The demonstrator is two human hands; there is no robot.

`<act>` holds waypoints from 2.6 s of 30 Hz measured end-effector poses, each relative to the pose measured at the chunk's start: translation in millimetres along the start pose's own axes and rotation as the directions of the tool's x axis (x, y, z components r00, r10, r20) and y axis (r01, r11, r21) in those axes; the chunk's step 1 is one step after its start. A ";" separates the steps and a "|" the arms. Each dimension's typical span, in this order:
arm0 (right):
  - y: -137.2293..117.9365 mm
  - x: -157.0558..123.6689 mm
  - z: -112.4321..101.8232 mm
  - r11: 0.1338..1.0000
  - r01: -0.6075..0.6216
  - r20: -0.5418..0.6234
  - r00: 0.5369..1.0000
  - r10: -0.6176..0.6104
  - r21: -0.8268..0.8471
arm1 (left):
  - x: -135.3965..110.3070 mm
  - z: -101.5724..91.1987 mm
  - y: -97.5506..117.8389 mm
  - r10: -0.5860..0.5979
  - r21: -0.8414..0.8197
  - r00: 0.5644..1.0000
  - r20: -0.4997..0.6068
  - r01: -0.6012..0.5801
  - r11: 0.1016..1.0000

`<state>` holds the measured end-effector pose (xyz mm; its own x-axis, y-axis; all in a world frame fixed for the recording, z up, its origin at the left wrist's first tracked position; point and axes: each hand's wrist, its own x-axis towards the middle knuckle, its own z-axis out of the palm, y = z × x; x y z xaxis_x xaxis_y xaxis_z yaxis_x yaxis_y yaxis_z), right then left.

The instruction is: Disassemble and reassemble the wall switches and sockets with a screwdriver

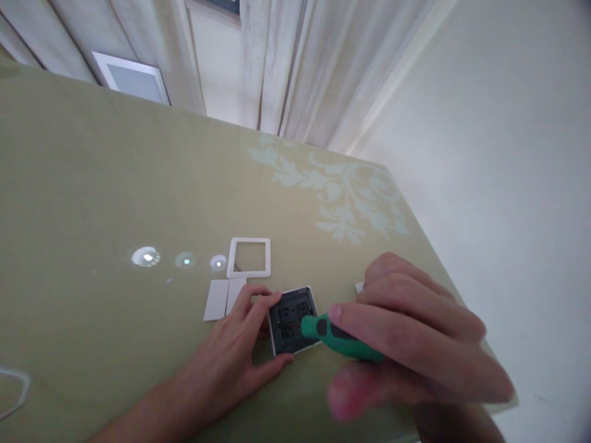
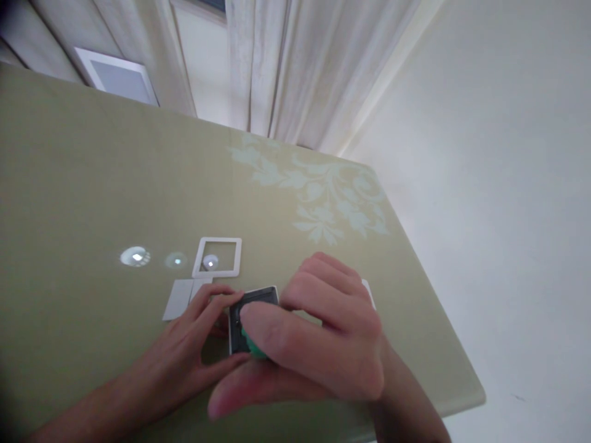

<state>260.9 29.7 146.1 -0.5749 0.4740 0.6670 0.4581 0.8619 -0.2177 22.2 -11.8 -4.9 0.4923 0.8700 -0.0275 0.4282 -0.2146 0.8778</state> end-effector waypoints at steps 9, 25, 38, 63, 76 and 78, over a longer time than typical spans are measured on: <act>-8.6 0.1 2.1 0.990 -0.110 0.016 0.994 0.109 0.090 | 2.9 -1.8 2.8 -0.002 -0.043 1.000 0.007 0.002 0.999; -7.0 0.8 1.7 0.994 -0.112 0.052 0.992 0.110 0.021 | -1.3 0.9 -0.6 -0.027 -0.042 1.000 0.010 0.027 0.999; -11.9 -6.0 3.3 0.991 -0.100 -0.096 0.991 0.091 -0.087 | -0.5 1.9 -2.0 -0.025 -0.025 0.999 -0.026 0.025 0.999; -11.1 -4.9 9.0 0.994 -0.108 0.050 0.993 0.108 0.008 | 0.5 1.8 -0.2 -0.031 -0.020 0.999 -0.032 0.030 0.999; -0.4 -4.6 0.0 0.995 -0.091 0.121 0.988 0.094 -0.030 | 1.9 0.7 1.6 -0.036 -0.051 0.999 0.013 0.037 0.998; -0.1 -4.8 4.2 0.994 -0.021 0.005 1.000 0.022 -0.109 | 2.3 -0.1 2.4 -0.045 -0.059 0.999 0.022 0.046 0.997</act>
<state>260.7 28.1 140.0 -0.5678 0.4934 0.6588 0.5415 0.8267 -0.1524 24.2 -10.3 -2.7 0.4889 0.8689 -0.0775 0.4050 -0.1474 0.9023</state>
